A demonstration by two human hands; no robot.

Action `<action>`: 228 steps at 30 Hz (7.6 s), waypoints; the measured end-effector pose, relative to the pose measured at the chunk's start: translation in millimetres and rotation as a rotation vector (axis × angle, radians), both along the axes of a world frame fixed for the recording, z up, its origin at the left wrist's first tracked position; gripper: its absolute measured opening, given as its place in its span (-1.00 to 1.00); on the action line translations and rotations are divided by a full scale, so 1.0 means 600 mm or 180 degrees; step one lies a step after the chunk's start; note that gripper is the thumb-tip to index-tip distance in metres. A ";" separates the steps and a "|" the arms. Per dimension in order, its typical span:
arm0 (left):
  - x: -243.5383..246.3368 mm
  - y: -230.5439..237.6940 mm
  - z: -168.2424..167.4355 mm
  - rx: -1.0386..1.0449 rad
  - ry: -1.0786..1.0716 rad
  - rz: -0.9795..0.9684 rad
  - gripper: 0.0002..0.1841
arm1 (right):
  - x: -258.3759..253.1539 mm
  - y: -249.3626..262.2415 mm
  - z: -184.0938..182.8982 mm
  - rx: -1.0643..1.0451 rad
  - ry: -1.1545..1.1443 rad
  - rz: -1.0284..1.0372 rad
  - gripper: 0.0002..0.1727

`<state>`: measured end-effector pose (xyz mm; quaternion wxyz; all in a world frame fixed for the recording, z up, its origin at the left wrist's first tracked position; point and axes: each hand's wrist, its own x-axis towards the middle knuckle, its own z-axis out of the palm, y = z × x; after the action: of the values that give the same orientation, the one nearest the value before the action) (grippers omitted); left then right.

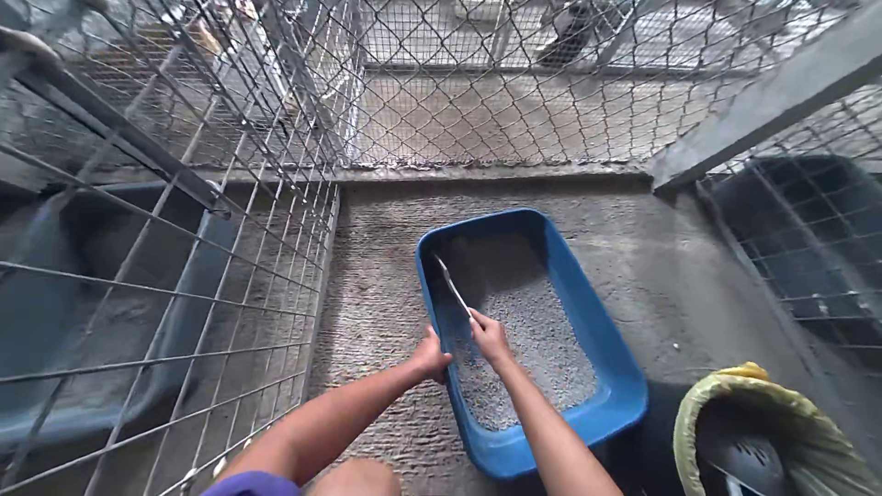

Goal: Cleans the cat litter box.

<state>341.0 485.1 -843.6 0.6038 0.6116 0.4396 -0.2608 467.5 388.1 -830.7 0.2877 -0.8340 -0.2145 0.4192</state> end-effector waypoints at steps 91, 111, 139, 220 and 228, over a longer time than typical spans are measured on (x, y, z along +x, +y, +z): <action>0.006 0.017 -0.010 -0.0153 -0.0291 0.0300 0.03 | -0.020 0.081 0.092 -0.1941 -0.1277 0.1204 -0.39; -0.064 0.027 -0.086 -0.0710 -0.1001 0.1561 -0.36 | 0.059 -0.438 0.651 -0.2612 -0.1267 -0.1001 -0.57; -0.029 0.032 -0.048 0.0038 -0.0790 0.0826 0.03 | 0.042 -0.522 0.280 -0.3610 -0.0671 -0.0229 -0.19; -0.167 -0.037 -0.041 -0.0077 -0.0373 0.1166 -0.08 | -0.138 -0.309 0.162 -0.0702 0.0317 -0.1490 -0.49; -0.164 -0.078 -0.021 -0.0551 -0.0367 0.1218 -0.02 | -0.141 -0.316 0.148 -0.0884 0.0294 -0.1492 -0.47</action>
<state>242.4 438.1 -856.0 0.7167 0.4769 0.4884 -0.1428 382.9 198.3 -742.1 0.2692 -0.8723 0.0572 0.4041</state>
